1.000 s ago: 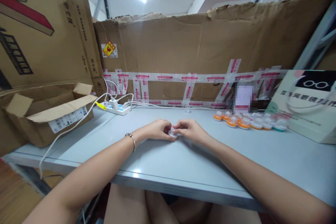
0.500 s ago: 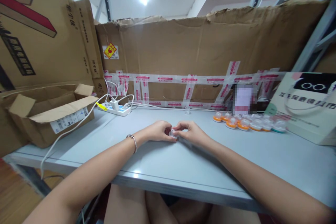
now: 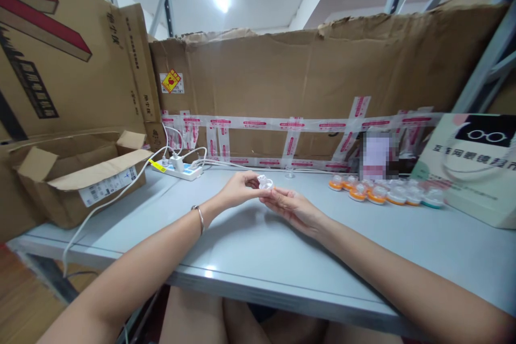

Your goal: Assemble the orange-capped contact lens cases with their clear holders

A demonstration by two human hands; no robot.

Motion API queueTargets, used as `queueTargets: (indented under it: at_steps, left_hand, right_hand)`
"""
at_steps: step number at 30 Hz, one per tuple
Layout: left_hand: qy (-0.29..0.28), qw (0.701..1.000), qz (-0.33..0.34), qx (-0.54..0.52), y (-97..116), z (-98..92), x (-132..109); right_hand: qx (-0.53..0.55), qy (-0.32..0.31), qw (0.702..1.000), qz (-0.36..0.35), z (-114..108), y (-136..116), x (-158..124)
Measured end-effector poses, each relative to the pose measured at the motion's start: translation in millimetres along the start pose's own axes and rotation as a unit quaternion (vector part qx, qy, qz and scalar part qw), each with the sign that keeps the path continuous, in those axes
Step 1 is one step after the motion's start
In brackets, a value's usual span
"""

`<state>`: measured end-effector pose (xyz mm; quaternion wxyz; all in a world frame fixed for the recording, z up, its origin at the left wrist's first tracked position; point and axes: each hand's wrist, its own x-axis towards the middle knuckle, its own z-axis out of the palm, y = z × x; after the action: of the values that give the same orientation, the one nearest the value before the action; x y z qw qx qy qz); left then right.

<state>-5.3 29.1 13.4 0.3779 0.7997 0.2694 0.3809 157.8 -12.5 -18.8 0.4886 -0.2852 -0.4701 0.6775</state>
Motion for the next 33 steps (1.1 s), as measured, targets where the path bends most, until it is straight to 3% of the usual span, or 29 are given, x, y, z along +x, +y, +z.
queueTargets:
  at_steps: [8,18,27,33]
  left_hand:
    - [0.002,0.999,0.020,0.033,-4.3,-0.1,-0.8]
    - [-0.001,1.000,-0.008,0.019,2.5,4.0,-3.9]
    - [-0.003,0.990,0.008,0.140,-7.8,3.0,-0.8]
    - [-0.016,0.998,0.004,0.065,-11.7,6.4,1.3]
  right_hand:
    - [0.026,0.008,0.999,0.024,-2.2,-1.1,0.0]
    - [0.054,0.009,0.998,0.022,-1.8,4.2,-0.2]
    - [0.107,0.043,0.993,0.038,-1.6,5.2,5.1]
    - [0.087,0.070,0.994,-0.003,-4.3,-2.7,5.7]
